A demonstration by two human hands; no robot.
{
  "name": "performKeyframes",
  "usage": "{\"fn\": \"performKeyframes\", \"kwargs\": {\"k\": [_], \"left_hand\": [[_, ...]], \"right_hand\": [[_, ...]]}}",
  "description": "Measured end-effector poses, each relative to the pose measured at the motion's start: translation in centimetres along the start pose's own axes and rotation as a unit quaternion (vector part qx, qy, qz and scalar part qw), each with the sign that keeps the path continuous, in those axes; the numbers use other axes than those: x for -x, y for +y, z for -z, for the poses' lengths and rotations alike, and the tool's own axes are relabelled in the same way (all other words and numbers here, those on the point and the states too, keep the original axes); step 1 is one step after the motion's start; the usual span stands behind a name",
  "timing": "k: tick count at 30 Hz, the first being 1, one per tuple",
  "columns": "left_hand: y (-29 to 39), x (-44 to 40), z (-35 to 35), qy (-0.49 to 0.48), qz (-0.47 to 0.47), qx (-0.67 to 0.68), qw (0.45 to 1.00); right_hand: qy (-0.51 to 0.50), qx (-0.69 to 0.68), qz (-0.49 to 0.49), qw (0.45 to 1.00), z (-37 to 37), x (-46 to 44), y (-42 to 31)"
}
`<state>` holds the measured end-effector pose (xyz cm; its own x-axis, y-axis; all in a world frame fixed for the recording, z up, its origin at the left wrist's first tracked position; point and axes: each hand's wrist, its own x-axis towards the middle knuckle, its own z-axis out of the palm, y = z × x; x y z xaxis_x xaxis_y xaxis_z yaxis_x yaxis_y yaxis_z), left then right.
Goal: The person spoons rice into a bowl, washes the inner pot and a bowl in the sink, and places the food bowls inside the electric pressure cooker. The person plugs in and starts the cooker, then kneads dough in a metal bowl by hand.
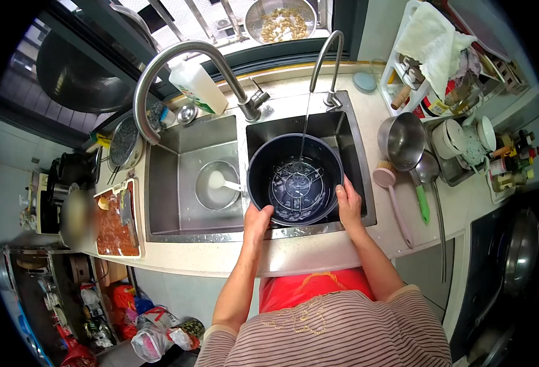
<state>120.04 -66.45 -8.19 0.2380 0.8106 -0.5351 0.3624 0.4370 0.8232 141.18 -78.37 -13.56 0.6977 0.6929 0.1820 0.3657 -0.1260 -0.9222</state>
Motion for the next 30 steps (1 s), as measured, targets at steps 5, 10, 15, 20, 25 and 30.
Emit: {"fn": "performKeyframes", "kwargs": {"k": [5,10,15,20,25,30], "left_hand": [[0.8,0.6,-0.2,0.011,-0.001,-0.017,1.0],[0.1,0.1,-0.3,0.019,0.004,-0.005,1.0],[0.6,0.5,-0.3,0.014,-0.007,-0.002,1.0],[0.3,0.3,-0.3,0.019,-0.011,-0.005,1.0],[1.1,1.0,-0.5,0.015,-0.01,0.007,1.0],[0.5,0.5,-0.2,0.006,-0.005,-0.017,1.0]], "right_hand": [[-0.005,-0.001,-0.008,1.0,0.1,0.0,-0.2],[-0.008,0.01,-0.001,1.0,0.0,0.0,0.3],[-0.014,0.0,-0.012,1.0,0.2,-0.1,-0.3],[-0.018,0.0,-0.02,1.0,0.2,-0.1,0.0],[-0.009,0.001,-0.014,1.0,0.1,0.0,0.1],[-0.012,-0.003,-0.016,1.0,0.3,-0.1,-0.6]]}}
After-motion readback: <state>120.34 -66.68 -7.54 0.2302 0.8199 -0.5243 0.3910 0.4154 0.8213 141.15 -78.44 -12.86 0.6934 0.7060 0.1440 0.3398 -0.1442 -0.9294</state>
